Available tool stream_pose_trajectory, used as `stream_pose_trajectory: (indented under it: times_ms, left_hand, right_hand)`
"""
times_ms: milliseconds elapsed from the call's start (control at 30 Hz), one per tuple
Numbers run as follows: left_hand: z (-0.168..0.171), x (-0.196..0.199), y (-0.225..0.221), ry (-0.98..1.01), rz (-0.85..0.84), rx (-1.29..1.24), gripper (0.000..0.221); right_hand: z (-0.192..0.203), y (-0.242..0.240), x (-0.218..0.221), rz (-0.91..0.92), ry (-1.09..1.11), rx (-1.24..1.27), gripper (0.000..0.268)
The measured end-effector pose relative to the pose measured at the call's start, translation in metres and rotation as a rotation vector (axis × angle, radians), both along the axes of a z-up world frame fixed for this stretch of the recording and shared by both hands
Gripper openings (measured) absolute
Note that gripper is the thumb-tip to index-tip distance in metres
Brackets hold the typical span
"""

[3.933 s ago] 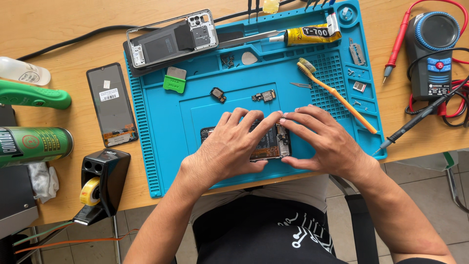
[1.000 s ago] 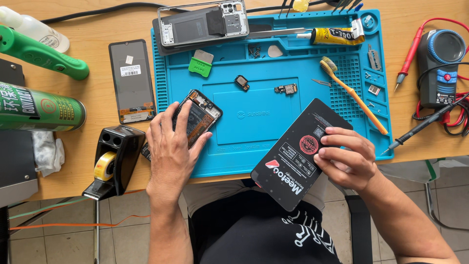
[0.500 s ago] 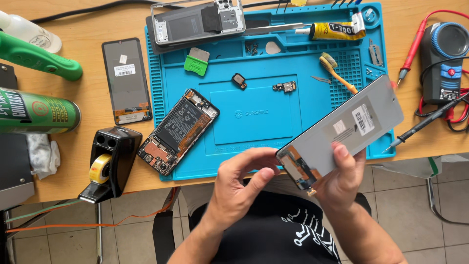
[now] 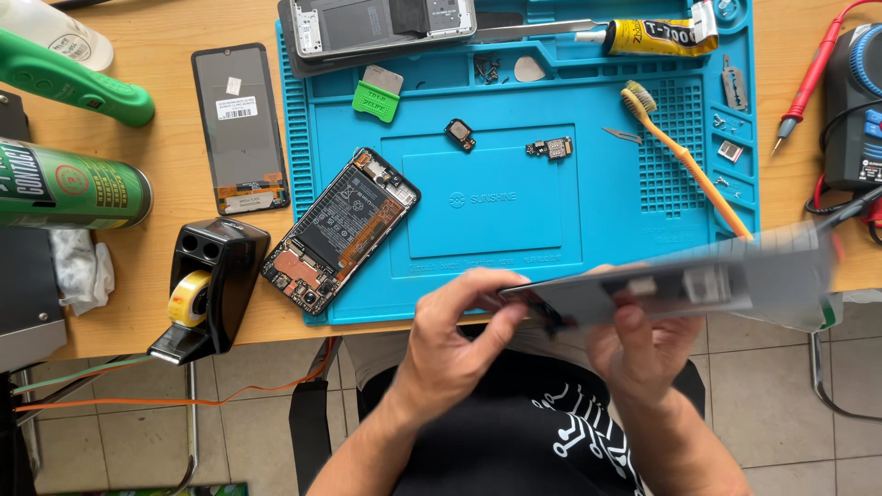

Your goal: The person disassembles a smartphone, removes the back cover, and detaches internal components including the battery and camera modules. They then place the parts on a blue work mat and handle a replacement screen, peeling off protective film and applying adhesive tape to the edges.

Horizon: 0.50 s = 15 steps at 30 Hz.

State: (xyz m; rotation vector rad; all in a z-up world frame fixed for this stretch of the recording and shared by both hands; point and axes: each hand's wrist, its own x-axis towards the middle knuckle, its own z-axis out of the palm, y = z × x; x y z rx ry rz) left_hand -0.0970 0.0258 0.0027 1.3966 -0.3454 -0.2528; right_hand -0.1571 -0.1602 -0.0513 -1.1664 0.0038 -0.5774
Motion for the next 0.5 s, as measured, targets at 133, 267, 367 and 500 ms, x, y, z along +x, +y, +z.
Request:
stream_pose_trajectory:
  times_ms: [133, 267, 367, 500]
  left_hand:
    - [-0.024, 0.012, 0.004, -0.023, -0.11, -0.042, 0.019]
    - [-0.032, 0.018, -0.002, 0.011, -0.105, -0.111, 0.016]
    - [-0.032, 0.021, -0.004, -0.045, -0.09, -0.111, 0.029]
    - [-0.031, 0.023, -0.005, -0.082, -0.099, -0.081, 0.034]
  right_hand:
    - [0.034, -0.021, 0.005, 0.27, -0.204, -0.709, 0.04]
    - [0.055, -0.011, 0.017, 0.304, -0.218, -1.051, 0.017]
    - [0.052, -0.01, 0.018, 0.279, -0.275, -1.163, 0.018]
    - [0.05, -0.011, 0.014, 0.25, -0.26, -1.184, 0.015]
